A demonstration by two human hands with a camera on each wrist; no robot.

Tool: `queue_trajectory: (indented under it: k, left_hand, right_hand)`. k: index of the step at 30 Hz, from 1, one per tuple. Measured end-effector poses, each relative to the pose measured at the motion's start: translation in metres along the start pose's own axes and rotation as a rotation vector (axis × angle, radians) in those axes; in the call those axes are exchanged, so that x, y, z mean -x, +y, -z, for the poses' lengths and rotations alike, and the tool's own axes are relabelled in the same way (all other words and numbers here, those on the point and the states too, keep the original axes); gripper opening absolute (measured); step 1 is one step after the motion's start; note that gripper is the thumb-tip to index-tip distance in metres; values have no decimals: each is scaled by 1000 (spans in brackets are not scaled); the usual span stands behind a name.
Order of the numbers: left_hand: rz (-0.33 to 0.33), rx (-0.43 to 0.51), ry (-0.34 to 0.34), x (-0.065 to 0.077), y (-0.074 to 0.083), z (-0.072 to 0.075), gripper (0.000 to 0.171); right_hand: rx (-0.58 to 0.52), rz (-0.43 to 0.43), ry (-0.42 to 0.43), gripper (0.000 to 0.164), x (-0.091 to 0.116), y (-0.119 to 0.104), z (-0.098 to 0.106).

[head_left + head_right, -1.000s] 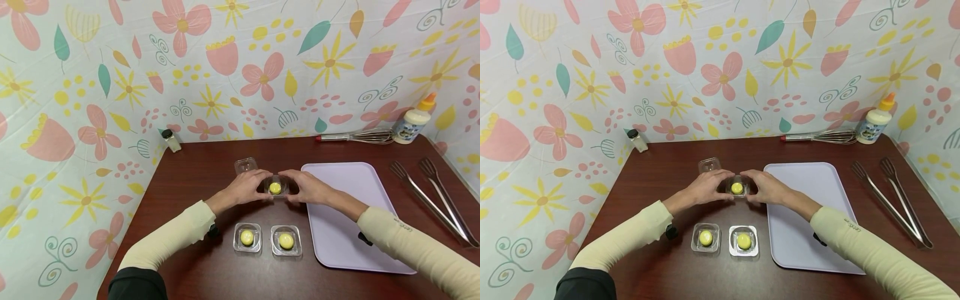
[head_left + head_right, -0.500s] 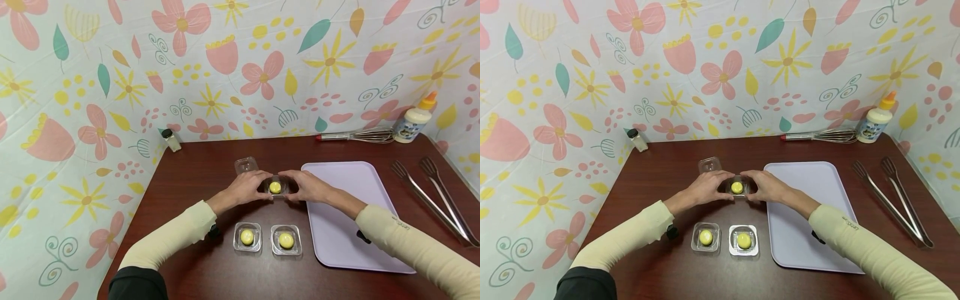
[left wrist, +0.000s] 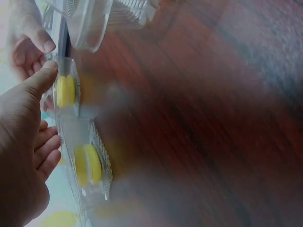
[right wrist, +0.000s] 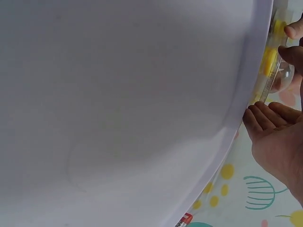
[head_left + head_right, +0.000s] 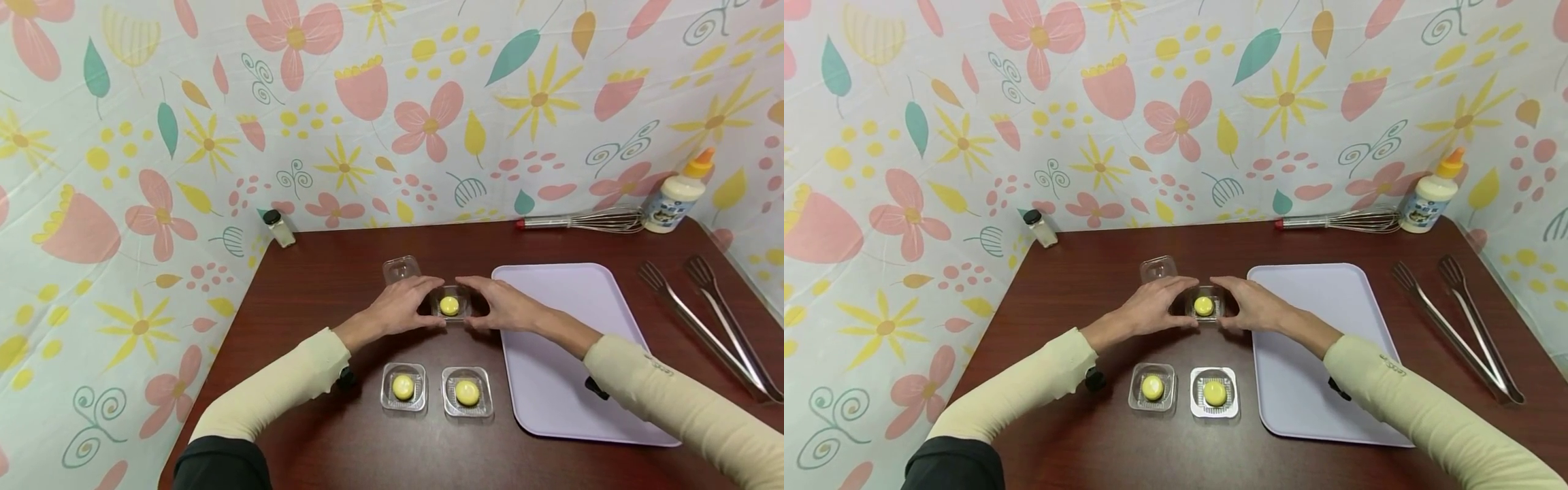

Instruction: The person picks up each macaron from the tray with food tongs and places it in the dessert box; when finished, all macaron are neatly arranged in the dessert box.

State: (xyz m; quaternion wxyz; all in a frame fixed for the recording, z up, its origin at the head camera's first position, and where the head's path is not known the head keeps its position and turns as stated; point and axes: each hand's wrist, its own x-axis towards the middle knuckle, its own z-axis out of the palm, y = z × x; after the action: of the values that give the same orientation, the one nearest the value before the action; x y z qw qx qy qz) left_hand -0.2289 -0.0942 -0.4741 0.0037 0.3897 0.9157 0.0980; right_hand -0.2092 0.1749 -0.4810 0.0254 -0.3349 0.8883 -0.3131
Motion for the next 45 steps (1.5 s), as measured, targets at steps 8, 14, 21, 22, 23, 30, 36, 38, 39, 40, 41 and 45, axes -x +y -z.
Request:
queue_trajectory:
  k: [8,14,21,22,23,30,36,38,39,40,41,45]
  left_hand:
    - [1,193,85,8,-17,12,81]
    - [15,306,153,14,-37,22,75]
    - [69,325,212,22,-59,31,75]
    - [84,325,211,23,-63,32,75]
    - [100,323,209,24,-66,33,75]
    - [179,300,179,32,-89,33,77]
    - [207,294,121,34,-102,29,74]
    - [210,284,100,35,-105,28,73]
    - [211,277,91,35,-106,27,72]
    - [213,272,83,35,-107,26,72]
    - [212,268,75,34,-107,26,72]
    - [203,253,45,32,-108,23,75]
  right_hand:
    - [-43,-15,33,89,-5,1,6]
    - [-130,-39,56,88,-14,1,8]
    - [-144,-58,71,92,-33,-2,8]
    - [-141,-65,66,93,-37,-3,8]
    - [-138,-68,61,94,-40,-4,7]
    - [-150,-79,4,96,-64,-11,2]
    - [-112,-92,-41,91,-84,-10,-6]
    - [-93,-102,-44,88,-90,-10,-8]
    - [-85,-105,-43,87,-92,-10,-10]
    - [-78,-105,-43,86,-95,-10,-11]
    - [-73,-109,-44,85,-97,-10,-12]
    - [-58,-111,-53,86,-104,-10,-18]
